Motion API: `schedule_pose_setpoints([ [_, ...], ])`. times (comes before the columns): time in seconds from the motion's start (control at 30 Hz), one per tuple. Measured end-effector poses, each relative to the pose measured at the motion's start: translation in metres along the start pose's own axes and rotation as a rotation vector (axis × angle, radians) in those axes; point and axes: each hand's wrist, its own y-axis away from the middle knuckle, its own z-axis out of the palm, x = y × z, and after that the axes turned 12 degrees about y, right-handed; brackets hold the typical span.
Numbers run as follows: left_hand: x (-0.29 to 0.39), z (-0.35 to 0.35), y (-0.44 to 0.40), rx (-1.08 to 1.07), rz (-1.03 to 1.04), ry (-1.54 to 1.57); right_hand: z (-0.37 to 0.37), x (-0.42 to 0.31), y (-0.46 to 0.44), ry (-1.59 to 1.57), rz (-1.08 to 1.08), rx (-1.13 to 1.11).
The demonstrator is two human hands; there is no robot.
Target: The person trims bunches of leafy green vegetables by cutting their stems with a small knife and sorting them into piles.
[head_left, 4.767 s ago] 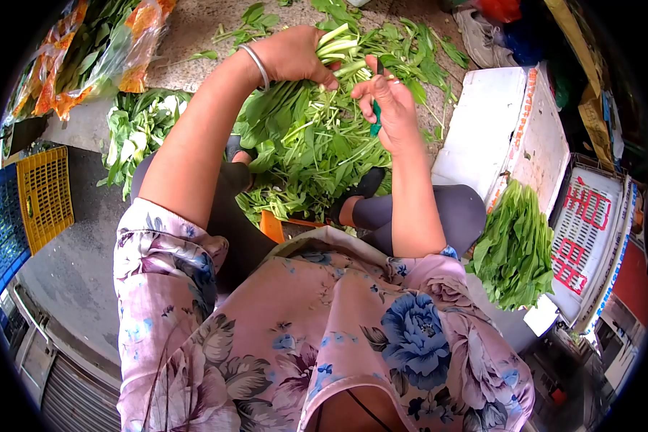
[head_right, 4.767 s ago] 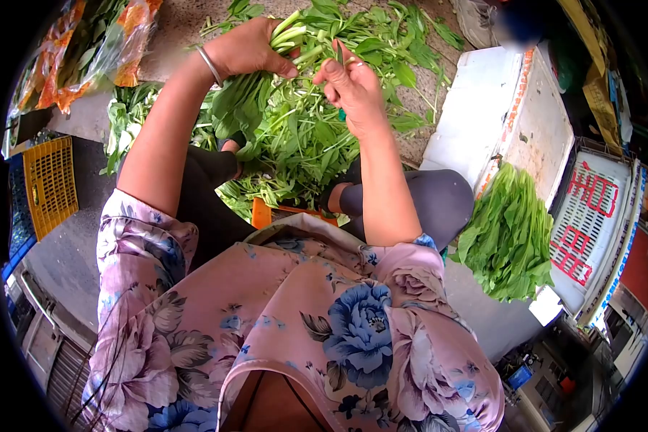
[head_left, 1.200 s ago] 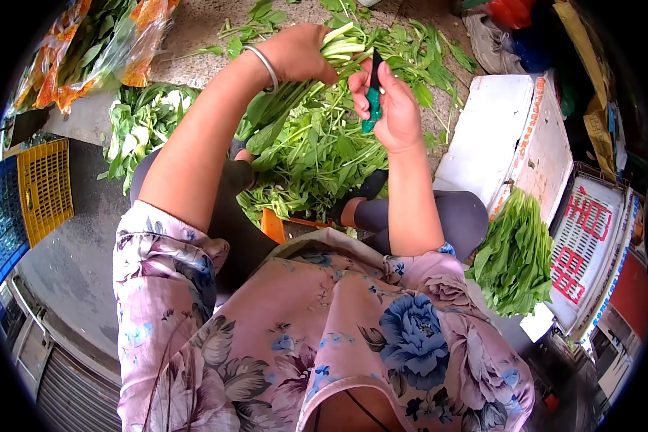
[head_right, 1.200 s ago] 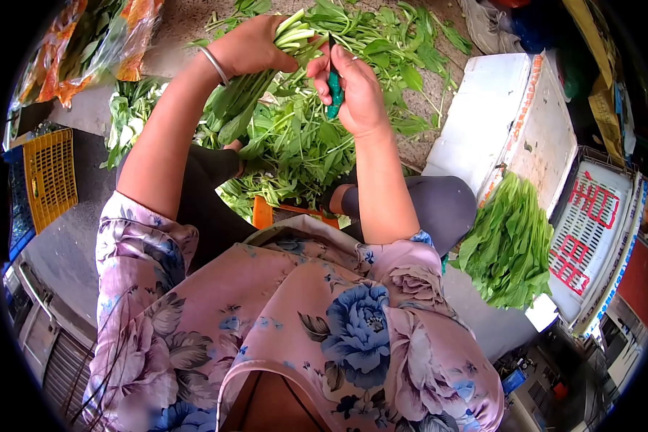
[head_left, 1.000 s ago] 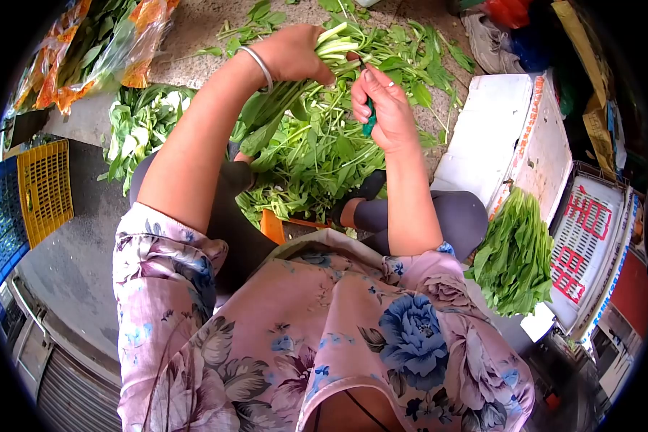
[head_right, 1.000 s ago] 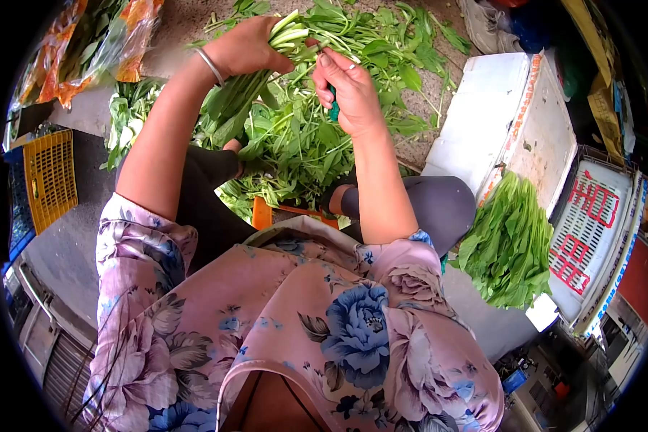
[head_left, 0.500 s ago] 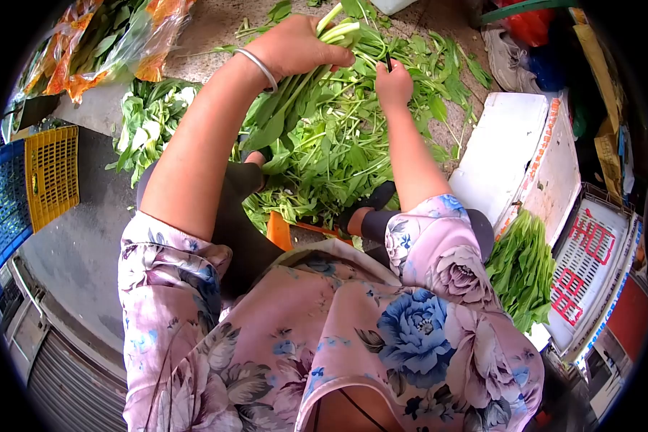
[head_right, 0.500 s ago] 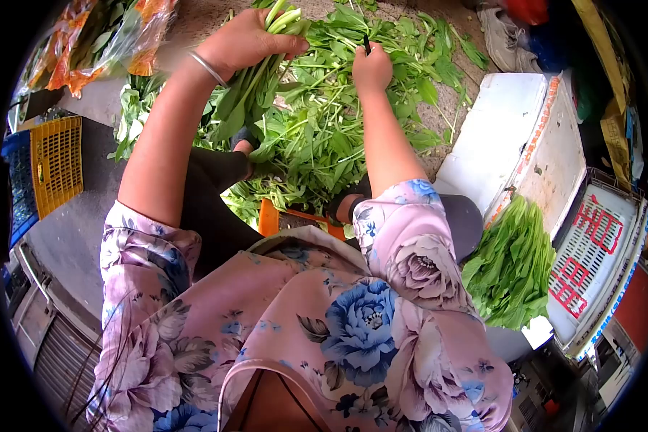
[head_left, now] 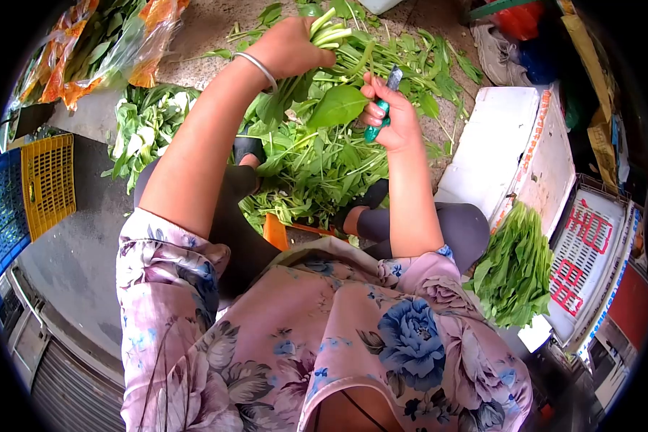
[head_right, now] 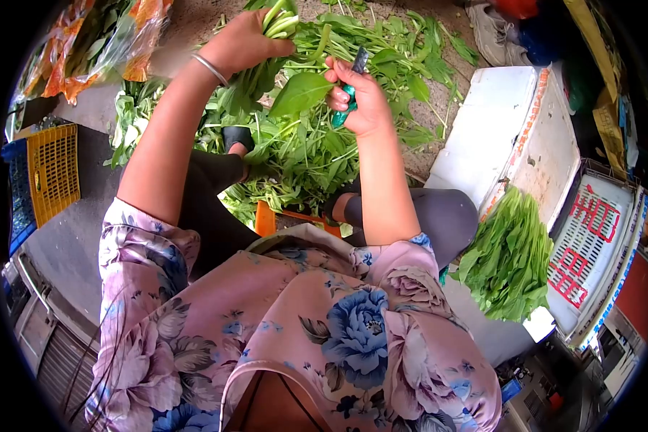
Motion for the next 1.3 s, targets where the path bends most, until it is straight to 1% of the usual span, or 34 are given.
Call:
schedule_pose_setpoints([
  [0.03,0.002,0.002,0.001,-0.069,-0.064,0.053,0.004,0.001,0.007,-0.033,0.010,-0.029],
  [0.07,0.003,0.005,0.003,-0.070,-0.058,0.055,0.008,0.001,0.011,-0.066,0.021,-0.061],
  [0.1,0.006,0.007,0.006,-0.185,-0.095,0.210,0.010,0.001,0.013,-0.062,0.018,-0.059],
  [0.13,0.008,0.009,0.010,-0.300,-0.132,0.365,0.012,0.001,0.016,-0.107,0.005,-0.107],
  [0.17,0.012,0.010,0.013,-0.341,-0.189,0.421,0.013,0.000,0.018,-0.152,-0.008,-0.154],
  [0.2,0.014,0.012,0.016,-0.344,-0.186,0.421,0.013,-0.001,0.019,-0.150,-0.012,-0.153],
  [0.27,0.015,0.015,0.018,-0.431,-0.194,0.456,0.014,-0.002,0.021,-0.194,-0.011,-0.155],
  [0.3,0.015,0.019,0.020,-0.404,-0.156,0.444,0.017,-0.003,0.023,-0.193,-0.012,-0.155],
  [0.4,0.015,0.020,0.021,-0.407,-0.126,0.433,0.022,-0.004,0.024,-0.259,-0.011,-0.197],
  [0.43,0.015,0.021,0.021,-0.398,-0.083,0.466,0.020,-0.004,0.023,-0.183,-0.031,-0.160],
  [0.47,0.014,0.020,0.020,-0.398,-0.083,0.466,0.019,-0.003,0.022,-0.109,-0.051,-0.122],
  [0.5,0.013,0.019,0.019,-0.337,-0.091,0.395,0.024,-0.004,0.023,-0.109,-0.051,-0.122],
  [0.53,0.013,0.018,0.017,-0.277,-0.098,0.324,0.031,-0.004,0.025,0.224,-0.085,0.168],
  [0.57,0.012,0.017,0.016,-0.276,-0.098,0.324,0.036,-0.004,0.025,0.557,-0.117,0.458],
  [0.6,0.011,0.016,0.015,-0.211,-0.043,0.194,0.032,-0.001,0.021,0.557,-0.116,0.458],
  [0.67,0.011,0.014,0.013,-0.080,0.066,-0.068,0.020,0.007,0.012,0.877,-0.393,0.679],
  [0.73,0.009,0.013,0.013,-0.074,0.079,-0.114,0.027,0.006,0.016,0.855,-0.354,0.671],
  [0.8,0.010,0.013,0.012,-0.079,0.137,-0.213,0.036,0.005,0.022,0.673,-0.251,0.376],
  [0.83,0.010,0.014,0.012,-0.082,0.139,-0.214,0.035,0.004,0.021,0.621,-0.164,0.310],
  [0.87,0.010,0.015,0.012,-0.102,0.152,-0.207,0.033,0.005,0.020,0.619,-0.165,0.311],
  [0.93,0.010,0.015,0.012,-0.121,0.162,-0.201,0.034,0.009,0.015,0.560,-0.131,0.219],
  [1.03,0.010,0.015,0.012,-0.177,0.221,-0.189,0.028,0.011,0.009,0.558,-0.130,0.219],
  [1.1,0.011,0.014,0.012,-0.204,0.237,-0.267,0.024,0.011,0.007,0.537,-0.125,0.208],
  [1.17,0.010,0.014,0.013,-0.216,0.242,-0.277,0.021,0.010,0.006,0.479,-0.083,0.153],
  [1.3,0.009,0.016,0.015,-0.218,0.291,-0.292,0.026,0.008,0.008,0.451,-0.082,0.137],
])
